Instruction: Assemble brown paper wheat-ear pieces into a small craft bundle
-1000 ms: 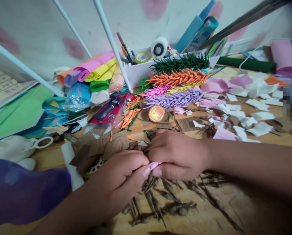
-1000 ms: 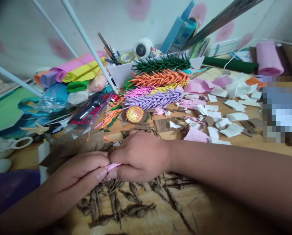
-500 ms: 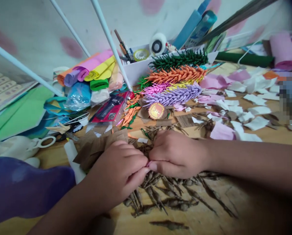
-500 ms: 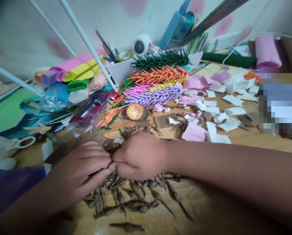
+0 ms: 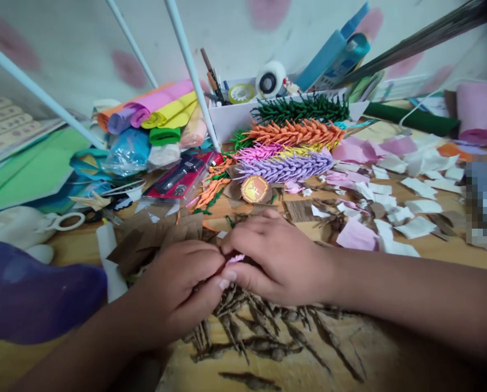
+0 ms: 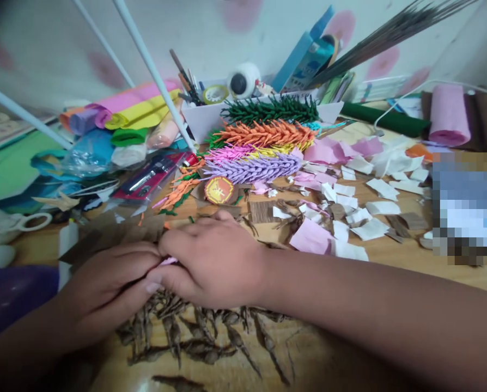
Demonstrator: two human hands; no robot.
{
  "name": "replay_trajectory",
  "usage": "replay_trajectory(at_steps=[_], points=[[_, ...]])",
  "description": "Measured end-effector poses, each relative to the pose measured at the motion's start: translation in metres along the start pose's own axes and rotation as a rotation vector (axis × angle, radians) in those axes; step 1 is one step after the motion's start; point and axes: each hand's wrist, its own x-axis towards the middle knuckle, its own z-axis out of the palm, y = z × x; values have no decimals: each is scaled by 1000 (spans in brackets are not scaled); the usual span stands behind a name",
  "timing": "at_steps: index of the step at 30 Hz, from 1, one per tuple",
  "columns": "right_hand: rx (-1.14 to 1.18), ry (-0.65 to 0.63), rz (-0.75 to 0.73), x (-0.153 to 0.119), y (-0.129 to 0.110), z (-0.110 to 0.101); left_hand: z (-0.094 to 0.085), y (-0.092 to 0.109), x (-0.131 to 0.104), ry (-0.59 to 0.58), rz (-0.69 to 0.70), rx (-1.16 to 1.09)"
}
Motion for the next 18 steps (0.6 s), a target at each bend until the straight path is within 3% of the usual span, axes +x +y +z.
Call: replay_trajectory(at_steps=[8, 12, 15, 18], points=[[201, 111, -248, 0, -1, -2, -5, 5, -14, -58, -92, -134], [114, 54, -307, 4, -6, -18, -3, -4, -30, 45, -239, -176], [-95, 22, -252, 9, -9, -40, -1, -12, -27, 127, -260, -262], [-274, -3, -56, 8, -1, -66, 0, -20, -14, 305, -294, -127]])
